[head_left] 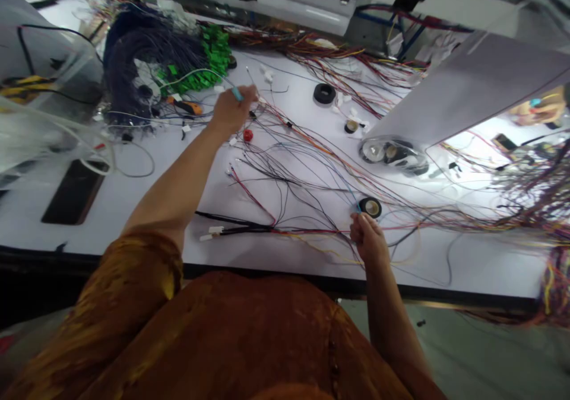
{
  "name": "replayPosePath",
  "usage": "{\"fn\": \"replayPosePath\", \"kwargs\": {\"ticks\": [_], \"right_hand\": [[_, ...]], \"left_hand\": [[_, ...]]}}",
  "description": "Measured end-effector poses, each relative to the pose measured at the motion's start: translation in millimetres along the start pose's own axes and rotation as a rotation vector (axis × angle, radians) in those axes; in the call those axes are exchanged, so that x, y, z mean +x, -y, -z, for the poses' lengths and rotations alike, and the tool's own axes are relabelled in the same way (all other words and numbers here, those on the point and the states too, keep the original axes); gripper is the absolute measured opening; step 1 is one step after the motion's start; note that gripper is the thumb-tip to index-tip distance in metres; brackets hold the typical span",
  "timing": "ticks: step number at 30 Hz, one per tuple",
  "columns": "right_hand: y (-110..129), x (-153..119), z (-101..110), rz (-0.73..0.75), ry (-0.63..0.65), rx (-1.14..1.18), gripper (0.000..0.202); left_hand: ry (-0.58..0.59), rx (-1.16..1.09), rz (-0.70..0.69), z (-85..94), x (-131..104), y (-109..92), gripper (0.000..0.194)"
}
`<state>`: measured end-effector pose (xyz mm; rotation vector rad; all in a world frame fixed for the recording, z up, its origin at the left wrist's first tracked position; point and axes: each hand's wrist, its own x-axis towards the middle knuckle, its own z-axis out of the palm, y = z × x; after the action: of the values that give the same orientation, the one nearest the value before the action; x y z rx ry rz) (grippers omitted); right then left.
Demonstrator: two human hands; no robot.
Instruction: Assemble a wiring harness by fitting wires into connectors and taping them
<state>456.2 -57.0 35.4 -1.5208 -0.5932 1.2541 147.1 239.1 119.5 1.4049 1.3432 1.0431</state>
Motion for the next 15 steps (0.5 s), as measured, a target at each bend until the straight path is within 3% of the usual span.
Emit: {"fn": "replayPosePath", "kwargs": {"ticks": [2,4,5,7,11,15], "right_hand": [[2.0,4.6,-7.5,-0.008,-0.014,0.161,0.042],[3.4,9.2,-12.9,-0.005,-0.031,0.261,0.053],[3.9,11.0,-14.3,0.0,-0.046,0.297,0.057],[5.0,13.4,-14.6,0.011,-0.088,0.348,0.059],[9.5,11.6,-9.2,0.075,-0.139,0.403,0.055],[12.6,3.8,-5.8,0.147,-0.123,0.318,0.049]], "left_hand": [[0.044,-0.092,0.09,12.0,-24.8,-17.3,0.056],[0.14,-0.456,0.261,23.3,-58.0,-33.3,0.06],[0.117,-0.541,0.298,29.2,-76.7,-39.1,0.063],[0.067,-0.529,0.229,41.7,-115.2,-43.4,0.068],[0.016,-0.424,0.11,68.9,-183.2,-23.7,0.072],[-0.134,-0.36,0.24,95.8,-228.7,10.8,0.072]]}}
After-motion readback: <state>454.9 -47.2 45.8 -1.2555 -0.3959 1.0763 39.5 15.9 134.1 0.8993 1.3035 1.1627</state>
